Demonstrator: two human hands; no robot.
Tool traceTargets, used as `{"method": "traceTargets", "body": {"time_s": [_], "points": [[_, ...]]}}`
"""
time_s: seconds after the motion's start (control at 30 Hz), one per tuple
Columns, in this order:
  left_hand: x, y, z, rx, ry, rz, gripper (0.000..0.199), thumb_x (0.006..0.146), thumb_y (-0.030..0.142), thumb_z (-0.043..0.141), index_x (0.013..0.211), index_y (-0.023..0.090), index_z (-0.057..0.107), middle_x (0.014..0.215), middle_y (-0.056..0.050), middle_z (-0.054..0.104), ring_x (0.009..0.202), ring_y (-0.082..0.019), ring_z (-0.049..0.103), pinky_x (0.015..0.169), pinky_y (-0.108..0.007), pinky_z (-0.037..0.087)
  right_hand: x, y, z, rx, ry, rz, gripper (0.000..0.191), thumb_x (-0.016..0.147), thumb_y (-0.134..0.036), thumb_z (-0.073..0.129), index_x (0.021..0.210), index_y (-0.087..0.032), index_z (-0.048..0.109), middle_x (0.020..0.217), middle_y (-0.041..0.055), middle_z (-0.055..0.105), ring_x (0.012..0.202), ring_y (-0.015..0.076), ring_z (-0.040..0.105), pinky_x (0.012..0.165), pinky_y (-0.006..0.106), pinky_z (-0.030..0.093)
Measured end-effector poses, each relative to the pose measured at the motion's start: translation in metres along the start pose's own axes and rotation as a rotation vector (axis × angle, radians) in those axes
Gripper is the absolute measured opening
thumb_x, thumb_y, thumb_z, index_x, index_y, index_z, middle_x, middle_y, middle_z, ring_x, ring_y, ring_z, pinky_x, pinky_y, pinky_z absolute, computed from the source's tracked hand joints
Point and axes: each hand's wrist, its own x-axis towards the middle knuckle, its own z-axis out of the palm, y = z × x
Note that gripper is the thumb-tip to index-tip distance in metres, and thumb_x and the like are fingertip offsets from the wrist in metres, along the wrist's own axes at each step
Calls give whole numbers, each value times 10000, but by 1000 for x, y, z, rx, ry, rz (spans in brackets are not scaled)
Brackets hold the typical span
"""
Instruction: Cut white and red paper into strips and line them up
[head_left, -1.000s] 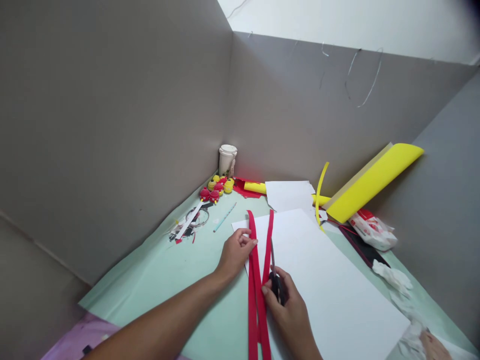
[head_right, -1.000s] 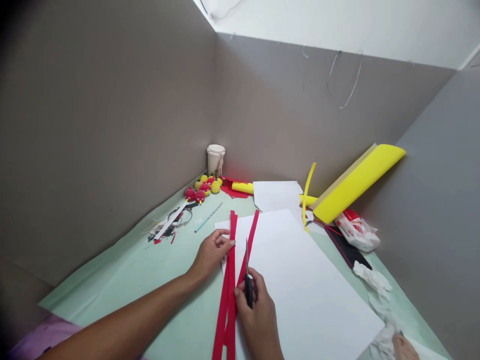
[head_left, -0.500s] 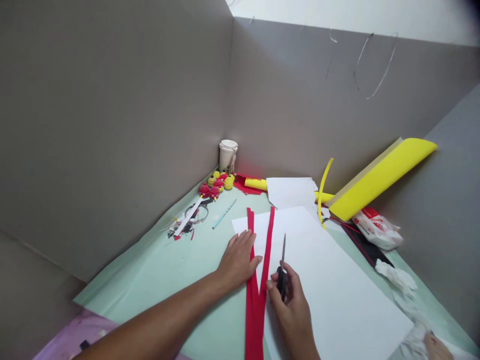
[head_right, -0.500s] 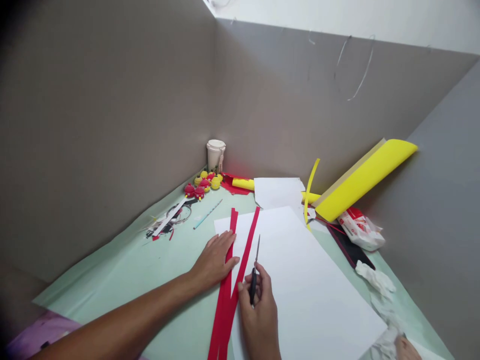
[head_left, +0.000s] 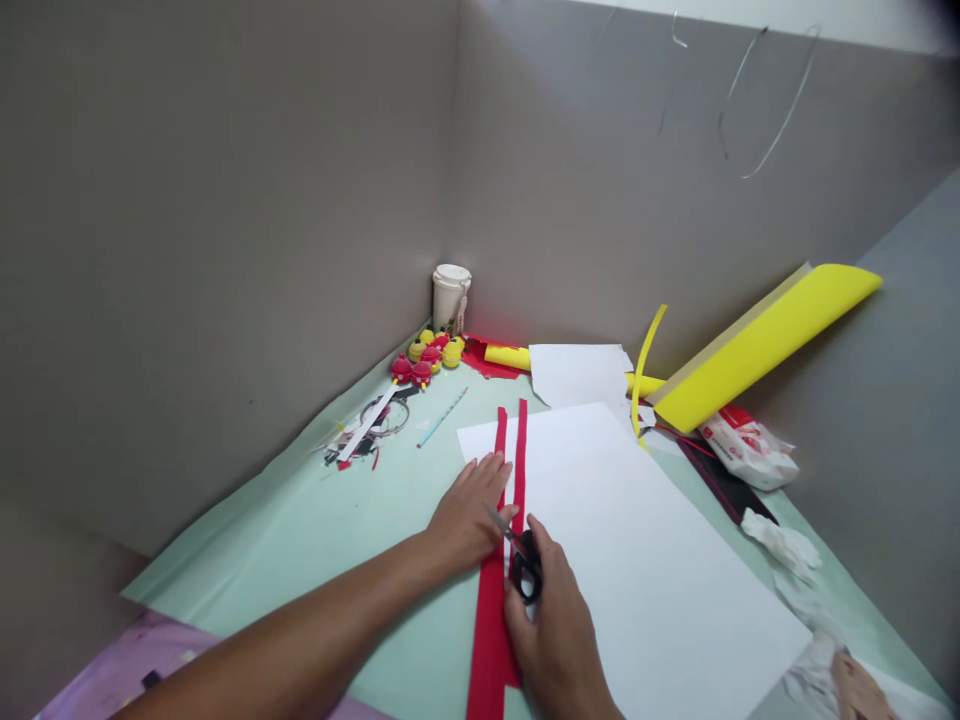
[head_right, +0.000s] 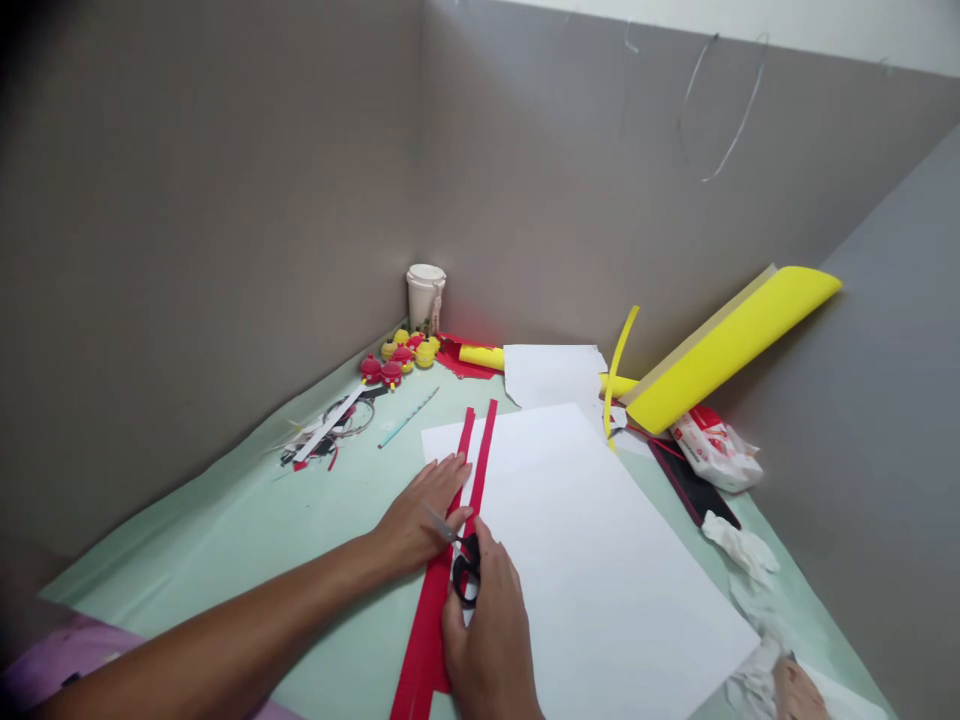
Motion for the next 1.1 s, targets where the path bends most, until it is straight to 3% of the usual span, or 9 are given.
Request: {"method": "traceTargets", "body": {"time_s": [0.2, 0.37, 0.47, 0.53, 0.67, 0.9, 1.1], "points": [[1, 4, -4, -6, -27, 2, 593, 954, 378, 407, 1465, 79, 368, 1553, -170, 282, 1461, -255, 207, 1194, -438, 144, -5, 7, 0, 70, -23, -43, 619, 815, -161, 561, 1413, -251, 428, 1209, 100, 661, 1075, 273, 639, 902, 411, 553], [-2, 7, -6, -16, -10, 11, 621, 960, 468, 412, 1470, 116, 367, 1562, -163, 258, 1466, -263, 184, 1191, -460, 136, -6, 1, -2, 195, 108, 159, 470, 887, -351, 551, 1335, -212, 516, 1119, 122, 687, 1022, 271, 660, 860, 384, 557], [-4, 10, -7, -25, -24, 8, 696, 930, 531, 453, 1487, 131, 336, 1573, -161, 227, 1472, -271, 154, 1191, -464, 129, -2, -8, -3, 224, 211, 298, 461, 928, -475, 477, 1297, -204, 532, 1197, 132, 665, 1119, 282, 619, 935, 400, 508], [-5, 12, -7, -38, -26, 21, 745, 907, 558, 481, 1501, 142, 308, 1586, -155, 183, 1475, -277, 128, 1192, -463, 125, 1, -12, -4, 235, 211, 338, 470, 932, -525, 457, 1274, -215, 546, 1272, 124, 635, 1176, 285, 589, 976, 402, 479], [-5, 13, -3, -64, -24, 36, 740, 904, 534, 491, 1509, 160, 286, 1598, -145, 139, 1478, -287, 103, 1187, -474, 139, 4, -14, -2, 236, 158, 319, 463, 934, -537, 448, 1250, -223, 575, 1298, 111, 629, 1209, 286, 572, 992, 396, 468], [-3, 10, 2, -76, -53, 26, 643, 979, 482, 371, 1503, 119, 290, 1586, -167, 201, 1479, -270, 122, 1191, -456, 125, 1, -15, 1, 220, 52, 138, 393, 934, -472, 463, 1222, -239, 593, 1188, 84, 684, 1086, 255, 646, 916, 353, 514], [-3, 12, 2, -29, -39, 32, 591, 986, 451, 372, 1473, 116, 358, 1581, -171, 216, 1476, -288, 130, 1189, -473, 137, 1, -10, -7, 216, 43, 202, 381, 934, -449, 489, 1233, -231, 582, 1209, 95, 679, 1122, 256, 633, 946, 362, 504]]}}
